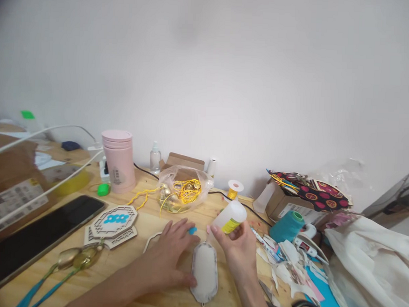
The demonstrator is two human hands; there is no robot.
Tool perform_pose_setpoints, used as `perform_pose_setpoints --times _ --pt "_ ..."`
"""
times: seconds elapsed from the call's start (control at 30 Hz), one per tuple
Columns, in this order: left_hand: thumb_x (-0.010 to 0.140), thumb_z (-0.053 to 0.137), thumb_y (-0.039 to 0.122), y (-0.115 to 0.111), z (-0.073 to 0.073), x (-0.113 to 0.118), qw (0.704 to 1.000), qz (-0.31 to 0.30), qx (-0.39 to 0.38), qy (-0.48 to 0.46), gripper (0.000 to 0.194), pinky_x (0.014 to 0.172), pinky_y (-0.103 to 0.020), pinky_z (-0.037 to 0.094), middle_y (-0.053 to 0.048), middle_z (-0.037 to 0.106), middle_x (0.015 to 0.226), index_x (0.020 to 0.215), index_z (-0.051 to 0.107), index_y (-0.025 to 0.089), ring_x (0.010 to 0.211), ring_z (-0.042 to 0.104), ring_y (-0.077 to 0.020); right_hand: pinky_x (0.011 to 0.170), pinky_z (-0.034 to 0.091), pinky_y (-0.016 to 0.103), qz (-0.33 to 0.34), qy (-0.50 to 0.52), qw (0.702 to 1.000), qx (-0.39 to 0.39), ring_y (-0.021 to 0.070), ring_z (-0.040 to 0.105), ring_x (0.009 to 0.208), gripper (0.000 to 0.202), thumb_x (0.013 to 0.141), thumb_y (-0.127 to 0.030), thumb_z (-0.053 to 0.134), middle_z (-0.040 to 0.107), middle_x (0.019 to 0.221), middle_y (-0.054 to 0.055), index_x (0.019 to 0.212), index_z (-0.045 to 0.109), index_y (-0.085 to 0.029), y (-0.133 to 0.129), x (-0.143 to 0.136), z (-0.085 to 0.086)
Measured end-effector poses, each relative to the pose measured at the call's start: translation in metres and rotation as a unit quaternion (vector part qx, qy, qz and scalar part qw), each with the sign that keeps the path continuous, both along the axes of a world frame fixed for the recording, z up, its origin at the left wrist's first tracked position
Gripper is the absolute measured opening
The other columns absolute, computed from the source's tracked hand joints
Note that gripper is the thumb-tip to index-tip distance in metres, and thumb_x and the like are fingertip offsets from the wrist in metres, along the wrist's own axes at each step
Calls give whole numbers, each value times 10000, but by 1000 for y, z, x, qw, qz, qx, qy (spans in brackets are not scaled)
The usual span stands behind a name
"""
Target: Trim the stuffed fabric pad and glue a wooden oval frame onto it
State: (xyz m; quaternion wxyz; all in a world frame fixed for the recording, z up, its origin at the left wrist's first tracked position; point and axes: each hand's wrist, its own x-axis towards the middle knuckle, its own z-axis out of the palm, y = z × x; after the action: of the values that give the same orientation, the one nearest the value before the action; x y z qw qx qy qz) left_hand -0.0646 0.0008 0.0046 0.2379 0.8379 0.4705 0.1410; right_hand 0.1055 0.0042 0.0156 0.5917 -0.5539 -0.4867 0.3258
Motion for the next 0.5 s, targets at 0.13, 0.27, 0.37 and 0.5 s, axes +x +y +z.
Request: perform_pose_setpoints --times 0.13,0.27,0.37,0.5 --pt "527 682 484 -1 5 2 1000 -6 -5 2 662 1007 -551 95 -144 371 1353 1123 535 234 1279 190 -331 512 466 279 -16 -39 999 11 206 606 608 354 496 -348 757 671 674 37 733 581 -153 -3 -2 5" --pt "530 659 531 -2 4 2 1000 -27 -8 9 683 1001 -570 82 -152 346 1368 1134 524 242 1286 158 -337 486 445 267 -32 -77 996 8 182 575 566 347 496 -360 756 652 632 21 708 577 -152 -2 2 6" --pt "503 657 564 -4 2 2 999 -38 -9 15 746 995 -584 72 -167 346 1364 1158 504 242 1282 161 -352 503 451 271 -26 -66 997 9 181 580 578 348 496 -352 758 654 642 17 719 583 -151 1 6 3" --pt "490 654 580 -5 0 3 999 -44 -16 19 797 993 -594 55 -166 357 1356 1187 478 236 1276 167 -370 551 473 279 -13 -26 1000 7 192 610 635 345 502 -321 761 677 703 27 752 595 -150 3 9 -1"
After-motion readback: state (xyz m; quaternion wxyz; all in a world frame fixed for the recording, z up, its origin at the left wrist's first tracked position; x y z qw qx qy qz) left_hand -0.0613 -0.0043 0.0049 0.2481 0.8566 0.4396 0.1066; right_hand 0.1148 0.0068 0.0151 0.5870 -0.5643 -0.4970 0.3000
